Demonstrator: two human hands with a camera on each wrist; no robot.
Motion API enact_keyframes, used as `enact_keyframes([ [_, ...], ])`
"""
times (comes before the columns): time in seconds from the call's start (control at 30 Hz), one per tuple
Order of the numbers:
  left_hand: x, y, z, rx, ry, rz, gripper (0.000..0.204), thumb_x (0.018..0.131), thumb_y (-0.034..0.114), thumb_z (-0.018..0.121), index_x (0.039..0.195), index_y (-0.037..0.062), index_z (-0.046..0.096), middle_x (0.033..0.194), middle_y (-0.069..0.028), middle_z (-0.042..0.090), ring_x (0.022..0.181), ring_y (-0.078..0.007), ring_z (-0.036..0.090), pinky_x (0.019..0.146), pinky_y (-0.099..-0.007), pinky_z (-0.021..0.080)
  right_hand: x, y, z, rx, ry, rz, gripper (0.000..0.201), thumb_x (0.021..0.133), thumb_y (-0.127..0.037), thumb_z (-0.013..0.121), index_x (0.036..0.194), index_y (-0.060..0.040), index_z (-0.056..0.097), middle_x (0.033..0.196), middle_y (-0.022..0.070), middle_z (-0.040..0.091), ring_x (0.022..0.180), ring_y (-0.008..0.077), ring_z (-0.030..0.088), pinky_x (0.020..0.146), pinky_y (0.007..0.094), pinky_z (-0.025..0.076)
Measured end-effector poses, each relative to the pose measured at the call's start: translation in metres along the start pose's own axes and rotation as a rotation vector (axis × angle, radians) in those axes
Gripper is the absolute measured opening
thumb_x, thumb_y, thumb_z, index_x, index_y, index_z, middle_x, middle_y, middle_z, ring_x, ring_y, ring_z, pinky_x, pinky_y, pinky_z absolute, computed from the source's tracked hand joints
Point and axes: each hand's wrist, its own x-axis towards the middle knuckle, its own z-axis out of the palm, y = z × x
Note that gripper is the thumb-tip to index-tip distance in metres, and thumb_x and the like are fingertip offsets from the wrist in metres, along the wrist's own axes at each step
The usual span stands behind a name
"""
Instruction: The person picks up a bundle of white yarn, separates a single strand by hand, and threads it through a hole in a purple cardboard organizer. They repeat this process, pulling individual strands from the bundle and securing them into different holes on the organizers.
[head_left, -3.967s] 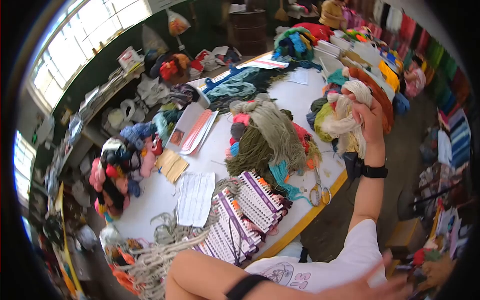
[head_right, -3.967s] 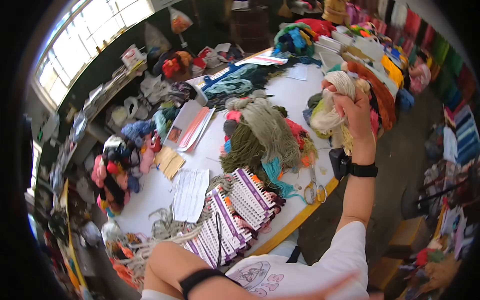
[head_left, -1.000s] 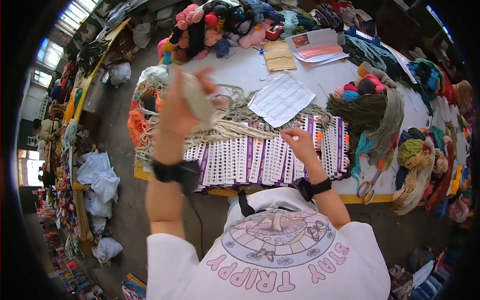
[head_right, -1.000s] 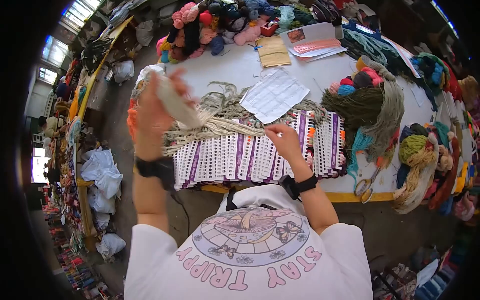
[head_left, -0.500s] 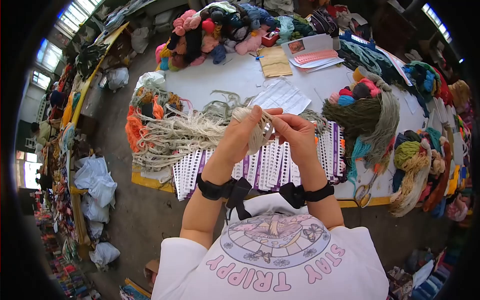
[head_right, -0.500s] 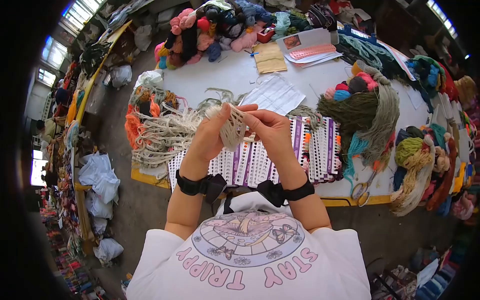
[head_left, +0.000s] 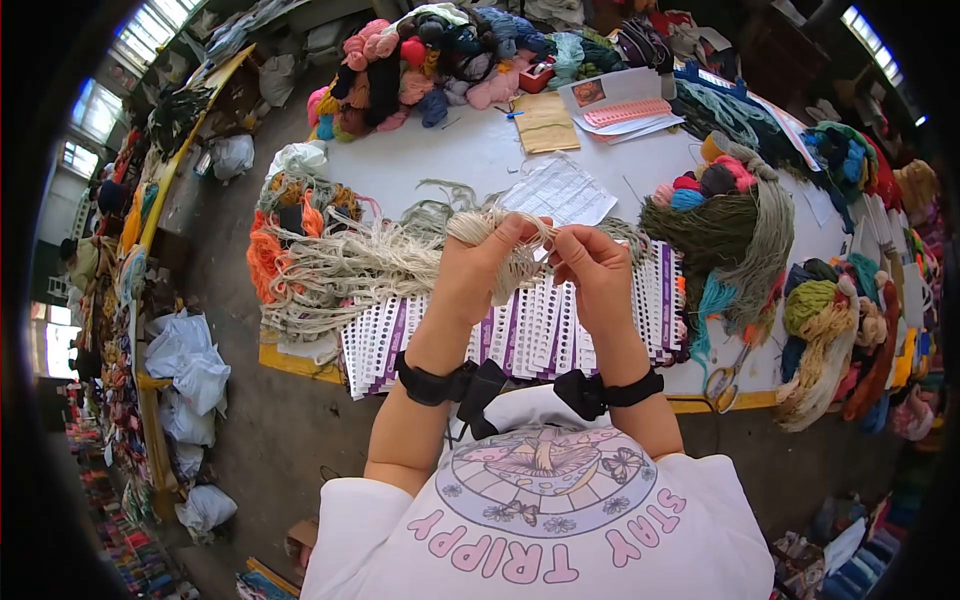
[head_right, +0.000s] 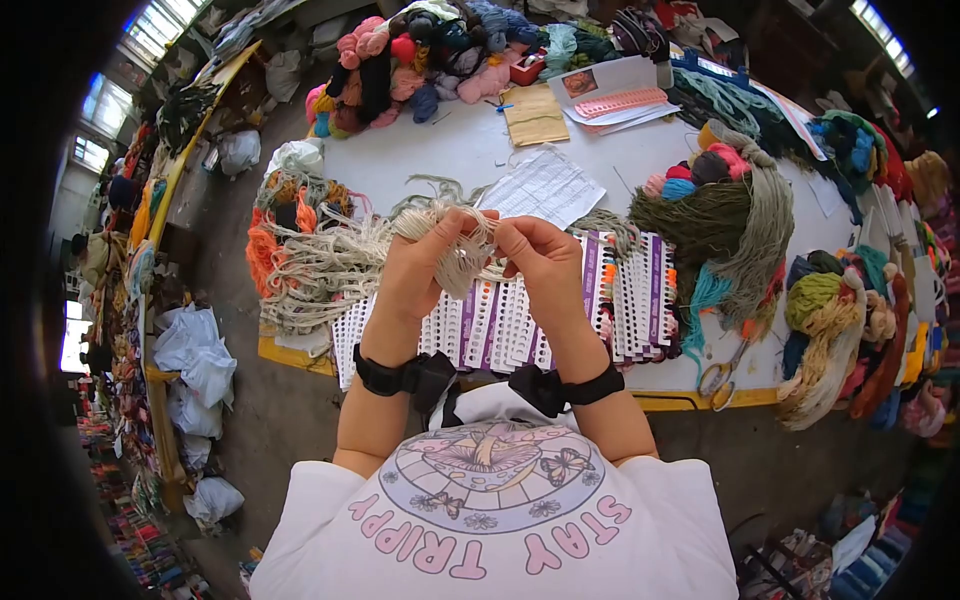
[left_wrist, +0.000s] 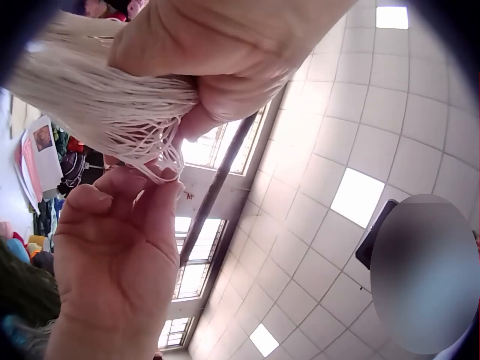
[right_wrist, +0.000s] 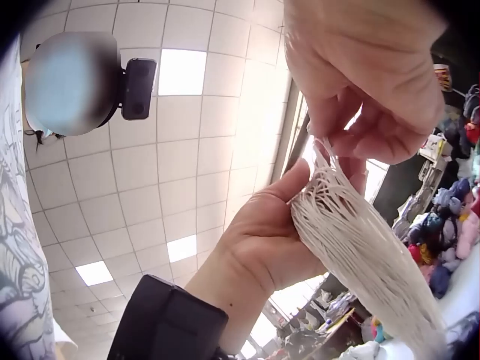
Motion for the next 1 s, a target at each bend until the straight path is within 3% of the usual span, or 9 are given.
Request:
enact_keyframes([
  [0.1,0.000,-0.003,0.005,0.054,-0.007,0.004,0.021,0.082,0.018,0.055,0.090,-0.0013,0.059,0.089,-0.0101,0.061,0.073,-0.0138,0.058,0.061,-0.0256,0.049,-0.001,-0.002,0.000,-0.116,-0.080,-0.031,0.015,0.080,-0.018,0.060,0.084,-0.0042,0.063,0.069,-0.0003,0.060,0.060,0.0046,0.053,0.049,0.0163,0.039],
  [0.3,0.000,-0.004,0.007,0.000,-0.043,0.015,0.021,0.081,0.019,0.057,0.089,-0.0007,0.059,0.081,-0.0072,0.060,0.068,-0.0127,0.056,0.057,-0.0240,0.046,-0.004,-0.002,0.000,0.021,-0.045,0.015,0.018,0.081,-0.019,0.058,0.085,-0.0028,0.063,0.069,0.0002,0.060,0.059,0.0054,0.053,0.049,0.0172,0.040],
  [0.4,-0.001,-0.002,0.007,-0.110,-0.056,-0.044,0.016,0.080,0.014,0.058,0.083,-0.0012,0.057,0.081,-0.0082,0.058,0.072,-0.0142,0.057,0.062,-0.0263,0.051,-0.005,-0.003,-0.001,0.026,-0.050,0.020,0.020,0.082,-0.021,0.057,0.086,-0.0025,0.063,0.070,0.0004,0.060,0.059,0.0055,0.053,0.049,0.0173,0.040],
  [0.6,-0.001,-0.002,0.009,-0.082,-0.020,-0.087,0.017,0.080,0.017,0.058,0.083,-0.0003,0.057,0.081,-0.0080,0.058,0.072,-0.0145,0.057,0.062,-0.0277,0.051,-0.008,-0.011,0.000,-0.064,-0.034,0.034,0.022,0.083,-0.022,0.055,0.084,-0.0010,0.063,0.072,0.0024,0.061,0.062,0.0061,0.054,0.050,0.0183,0.042],
  [0.8,-0.001,-0.009,0.006,-0.065,0.001,-0.061,0.027,0.080,0.022,0.059,0.091,-0.0032,0.058,0.086,-0.0106,0.059,0.074,-0.0162,0.058,0.062,-0.0286,0.050,-0.007,0.000,0.000,-0.260,-0.060,-0.086,0.015,0.080,-0.011,0.059,0.085,0.0033,0.061,0.082,0.0072,0.062,0.068,0.0081,0.055,0.060,0.0213,0.047],
  [1.0,0.000,-0.011,0.006,-0.106,0.005,-0.047,0.026,0.081,0.021,0.058,0.090,-0.0032,0.058,0.085,-0.0104,0.059,0.074,-0.0164,0.058,0.062,-0.0289,0.050,-0.007,-0.001,0.000,-0.214,-0.056,-0.083,0.015,0.079,-0.010,0.059,0.085,0.0026,0.061,0.079,0.0056,0.061,0.068,0.0077,0.055,0.061,0.0208,0.046],
])
